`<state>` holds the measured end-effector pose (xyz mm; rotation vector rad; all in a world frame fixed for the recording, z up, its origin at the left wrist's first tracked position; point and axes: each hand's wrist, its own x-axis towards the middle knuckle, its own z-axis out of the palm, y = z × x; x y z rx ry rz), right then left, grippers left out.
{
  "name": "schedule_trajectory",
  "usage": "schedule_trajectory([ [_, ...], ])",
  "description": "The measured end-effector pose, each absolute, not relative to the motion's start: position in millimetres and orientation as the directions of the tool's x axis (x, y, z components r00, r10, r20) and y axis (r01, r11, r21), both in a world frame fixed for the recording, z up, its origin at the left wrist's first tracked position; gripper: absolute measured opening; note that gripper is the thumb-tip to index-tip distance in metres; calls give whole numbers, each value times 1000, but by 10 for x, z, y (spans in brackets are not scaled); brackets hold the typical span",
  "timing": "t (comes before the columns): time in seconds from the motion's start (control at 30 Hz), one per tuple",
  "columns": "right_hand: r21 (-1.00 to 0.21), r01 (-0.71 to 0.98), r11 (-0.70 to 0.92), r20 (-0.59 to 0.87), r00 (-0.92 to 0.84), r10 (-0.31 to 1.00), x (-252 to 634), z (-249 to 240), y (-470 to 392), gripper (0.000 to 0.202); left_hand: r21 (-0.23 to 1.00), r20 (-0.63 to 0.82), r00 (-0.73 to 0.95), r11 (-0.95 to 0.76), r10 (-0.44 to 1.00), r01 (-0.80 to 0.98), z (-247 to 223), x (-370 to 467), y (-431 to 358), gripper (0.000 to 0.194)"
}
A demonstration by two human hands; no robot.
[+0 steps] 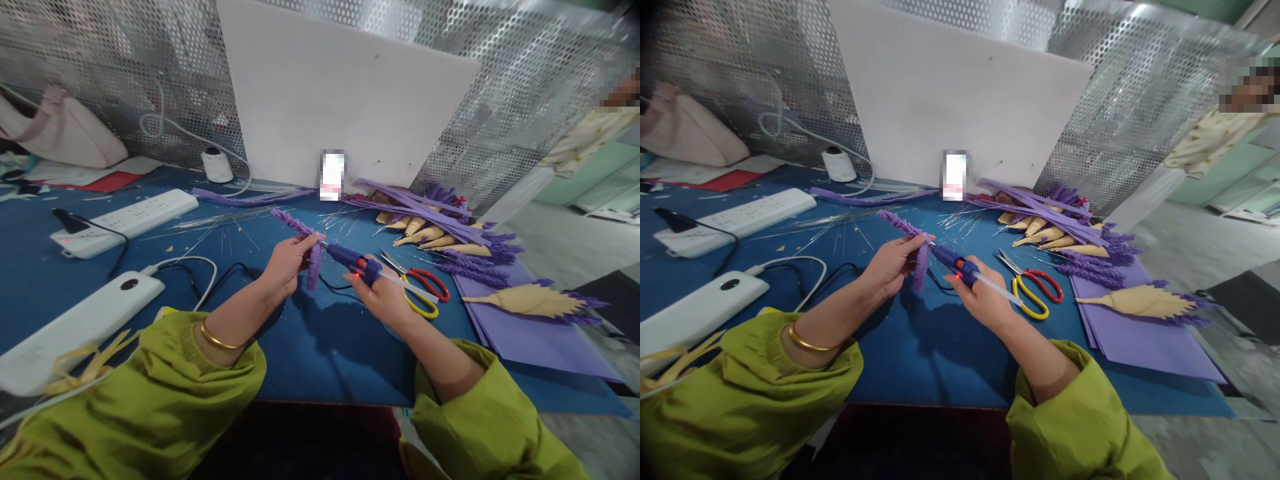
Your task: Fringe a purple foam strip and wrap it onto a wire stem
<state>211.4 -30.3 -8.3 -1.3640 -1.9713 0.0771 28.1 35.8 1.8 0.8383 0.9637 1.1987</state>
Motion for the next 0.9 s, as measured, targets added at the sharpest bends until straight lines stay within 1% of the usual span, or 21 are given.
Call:
schedule_trajectory([
  [0.37, -422, 805, 417, 518, -163, 840, 2098, -52, -318, 29, 917, -148, 89, 170, 985, -361, 33, 278, 358, 33],
  [0.63, -402, 815, 417, 513, -177, 840, 2097, -29, -327, 30, 912, -177, 77, 193, 981, -363, 73, 281, 345, 27],
  [0.9, -392, 813, 431, 524, -187, 831, 2097, -29, -329, 33, 914, -159, 75, 175, 984, -367, 46, 276, 359, 34],
])
